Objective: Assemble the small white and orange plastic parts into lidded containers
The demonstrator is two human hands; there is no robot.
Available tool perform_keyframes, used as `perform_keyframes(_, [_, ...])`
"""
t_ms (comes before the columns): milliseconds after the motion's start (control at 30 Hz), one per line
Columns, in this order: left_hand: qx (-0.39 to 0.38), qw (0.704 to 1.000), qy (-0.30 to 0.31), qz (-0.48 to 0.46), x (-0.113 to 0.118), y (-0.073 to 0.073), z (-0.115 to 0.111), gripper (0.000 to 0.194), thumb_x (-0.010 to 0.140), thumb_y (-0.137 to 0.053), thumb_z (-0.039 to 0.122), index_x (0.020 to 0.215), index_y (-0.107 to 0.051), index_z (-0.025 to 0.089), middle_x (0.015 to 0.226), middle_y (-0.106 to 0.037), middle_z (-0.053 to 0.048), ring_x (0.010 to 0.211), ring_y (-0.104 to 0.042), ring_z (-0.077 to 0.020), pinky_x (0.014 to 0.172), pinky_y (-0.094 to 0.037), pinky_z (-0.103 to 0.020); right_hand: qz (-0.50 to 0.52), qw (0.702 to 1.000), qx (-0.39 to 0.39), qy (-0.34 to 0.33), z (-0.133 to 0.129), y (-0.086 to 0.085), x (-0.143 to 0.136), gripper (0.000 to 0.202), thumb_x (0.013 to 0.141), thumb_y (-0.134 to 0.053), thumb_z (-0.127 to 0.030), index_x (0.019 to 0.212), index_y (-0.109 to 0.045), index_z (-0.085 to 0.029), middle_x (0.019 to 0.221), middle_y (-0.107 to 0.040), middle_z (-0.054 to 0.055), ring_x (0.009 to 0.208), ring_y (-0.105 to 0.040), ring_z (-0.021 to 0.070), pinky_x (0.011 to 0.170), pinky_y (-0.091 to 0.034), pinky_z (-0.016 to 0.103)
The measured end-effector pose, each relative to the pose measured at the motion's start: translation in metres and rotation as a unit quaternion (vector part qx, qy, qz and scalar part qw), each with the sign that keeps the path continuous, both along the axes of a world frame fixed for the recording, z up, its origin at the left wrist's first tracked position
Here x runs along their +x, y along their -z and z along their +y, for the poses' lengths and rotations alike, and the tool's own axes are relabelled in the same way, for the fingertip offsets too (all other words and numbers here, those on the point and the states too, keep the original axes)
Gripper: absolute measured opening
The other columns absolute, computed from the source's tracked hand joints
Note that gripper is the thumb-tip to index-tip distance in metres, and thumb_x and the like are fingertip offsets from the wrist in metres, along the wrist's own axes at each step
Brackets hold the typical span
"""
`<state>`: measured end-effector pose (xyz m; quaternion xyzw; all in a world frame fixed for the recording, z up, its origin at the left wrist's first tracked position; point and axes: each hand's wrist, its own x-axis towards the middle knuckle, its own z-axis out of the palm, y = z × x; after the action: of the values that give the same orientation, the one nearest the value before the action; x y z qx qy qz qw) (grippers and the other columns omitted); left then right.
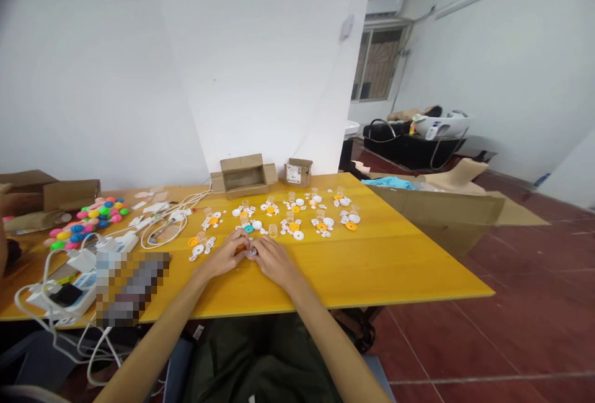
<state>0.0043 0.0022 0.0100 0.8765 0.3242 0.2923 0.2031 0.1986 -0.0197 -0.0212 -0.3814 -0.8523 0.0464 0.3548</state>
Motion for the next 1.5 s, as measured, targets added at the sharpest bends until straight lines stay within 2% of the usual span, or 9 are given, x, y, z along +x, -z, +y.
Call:
perform_keyframes(433, [0.009,1.000,-0.012,0.010,0.0006,-0.0032,-0.0019,0.015,0.087,-0.050,0.009,0.082,-0.058,0.020,0.100,-0.058,-0.005,0.098,-0.057,-0.0195,0.094,-0.049,-0.036,0.011,1.000,-0.008,-0.006,-0.0016,-0.0033,-0.0008,0.008,0.095,-0.055,-0.018,0.094,-0.058,-0.024,0.093,-0.066,0.005,0.093,-0.062,0.0222,0.082,-0.050,0.034])
perform_keyframes(733, [0.032,0.998,-0.019,0.043,-0.0011,-0.0046,-0.0047,0.016,0.080,-0.055,0.006,0.087,-0.057,0.021,0.100,-0.057,-0.004,0.102,-0.056,-0.0201,0.096,-0.048,-0.035,0.004,1.000,-0.009,-0.005,-0.0014,-0.0030,-0.0008,0.010,0.093,-0.057,-0.013,0.093,-0.058,-0.023,0.094,-0.066,0.004,0.092,-0.061,0.0206,0.081,-0.050,0.032])
perform_keyframes(1300, [0.059,0.995,-0.008,0.081,-0.0032,-0.0096,-0.0074,0.014,0.082,-0.056,0.010,0.089,-0.056,0.022,0.099,-0.062,-0.005,0.099,-0.056,-0.0222,0.093,-0.048,-0.037,-0.011,1.000,0.007,0.005,0.0014,-0.0020,-0.0009,0.008,0.095,-0.060,-0.019,0.089,-0.065,-0.022,0.089,-0.071,0.005,0.090,-0.064,0.0212,0.080,-0.051,0.032])
perform_keyframes(1500, [0.078,0.993,-0.013,0.084,-0.0042,-0.0097,-0.0090,0.011,0.084,-0.057,0.012,0.088,-0.056,0.022,0.101,-0.061,-0.005,0.101,-0.056,-0.0223,0.095,-0.047,-0.037,-0.012,1.000,0.021,0.006,0.0023,0.0004,-0.0014,0.013,0.097,-0.057,-0.023,0.091,-0.068,-0.022,0.090,-0.072,0.006,0.091,-0.064,0.0214,0.081,-0.051,0.033])
